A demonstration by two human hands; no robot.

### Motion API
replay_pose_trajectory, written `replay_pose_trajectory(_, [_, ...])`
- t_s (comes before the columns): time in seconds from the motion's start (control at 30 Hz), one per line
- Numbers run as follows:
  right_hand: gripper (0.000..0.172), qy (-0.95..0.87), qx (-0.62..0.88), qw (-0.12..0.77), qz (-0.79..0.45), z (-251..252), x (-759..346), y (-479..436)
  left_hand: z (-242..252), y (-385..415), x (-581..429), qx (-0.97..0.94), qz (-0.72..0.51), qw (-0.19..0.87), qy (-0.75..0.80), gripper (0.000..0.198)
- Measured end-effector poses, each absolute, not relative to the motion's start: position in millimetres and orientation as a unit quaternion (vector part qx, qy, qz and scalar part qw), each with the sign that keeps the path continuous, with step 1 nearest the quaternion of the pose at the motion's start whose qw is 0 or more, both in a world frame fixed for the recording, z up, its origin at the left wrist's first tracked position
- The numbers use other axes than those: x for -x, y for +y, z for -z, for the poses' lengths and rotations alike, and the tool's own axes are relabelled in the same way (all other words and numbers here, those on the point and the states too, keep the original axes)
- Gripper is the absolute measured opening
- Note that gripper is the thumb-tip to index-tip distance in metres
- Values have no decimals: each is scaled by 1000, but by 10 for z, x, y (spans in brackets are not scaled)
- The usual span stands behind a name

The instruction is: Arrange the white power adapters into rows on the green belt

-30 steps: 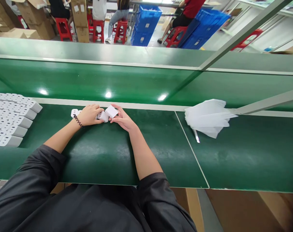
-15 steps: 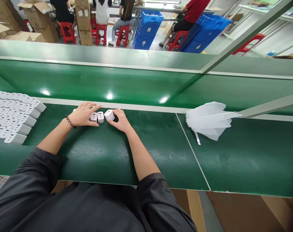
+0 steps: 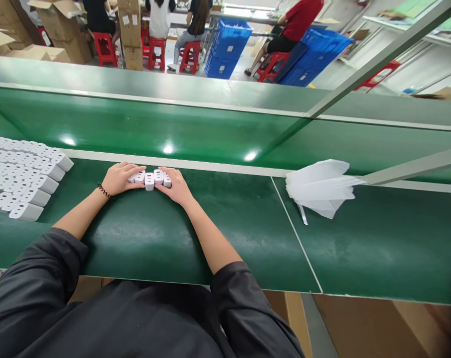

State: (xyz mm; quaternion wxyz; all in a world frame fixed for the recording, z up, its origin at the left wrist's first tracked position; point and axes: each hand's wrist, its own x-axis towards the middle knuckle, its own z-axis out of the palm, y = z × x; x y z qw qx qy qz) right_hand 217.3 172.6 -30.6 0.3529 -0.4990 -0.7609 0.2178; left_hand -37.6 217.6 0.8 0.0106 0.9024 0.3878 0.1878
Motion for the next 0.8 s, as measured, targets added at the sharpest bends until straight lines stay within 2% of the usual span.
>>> replay_pose_trajectory(0.1, [60, -751, 522, 340, -216, 301, -2098, 1938, -11, 2352, 351, -892, -183, -8, 414, 77])
replay_pose_trajectory(0.27, [78, -752, 534, 311, -228, 216, -2113, 2195, -93, 2601, 446, -879, -173, -25, 444, 75])
replay_pose_trajectory(0.37, [83, -758, 523, 305, -243, 111, -2304, 2199, -304, 2448, 320, -872, -238, -59, 423, 71])
replay_pose_trajectory(0.47, [76, -747, 539, 305, -240, -16, -2608, 2150, -701, 1896, -288, -881, -324, -2, 345, 55])
replay_pose_trajectory(0.5, [75, -742, 553, 298, -233, -53, -2721, 2125, -862, 1606, -577, -904, -326, 52, 271, 48])
replay_pose_trajectory(0.57, [72, -728, 585, 285, -215, -105, -2954, 2043, -1185, 894, -1175, -958, -240, 154, 27, 36])
replay_pose_trajectory(0.67, [66, -706, 625, 273, -191, -115, -3313, 1772, -1511, -251, -1875, -888, -188, 161, -387, 44])
replay_pose_trajectory(0.73, [61, -700, 632, 290, -159, -102, -3572, 1462, -1518, -882, -2151, -805, -178, 150, -545, 53])
replay_pose_trajectory(0.8, [60, -697, 629, 321, -122, -105, -3856, 1050, -1354, -1354, -2301, -771, -114, 189, -597, 51])
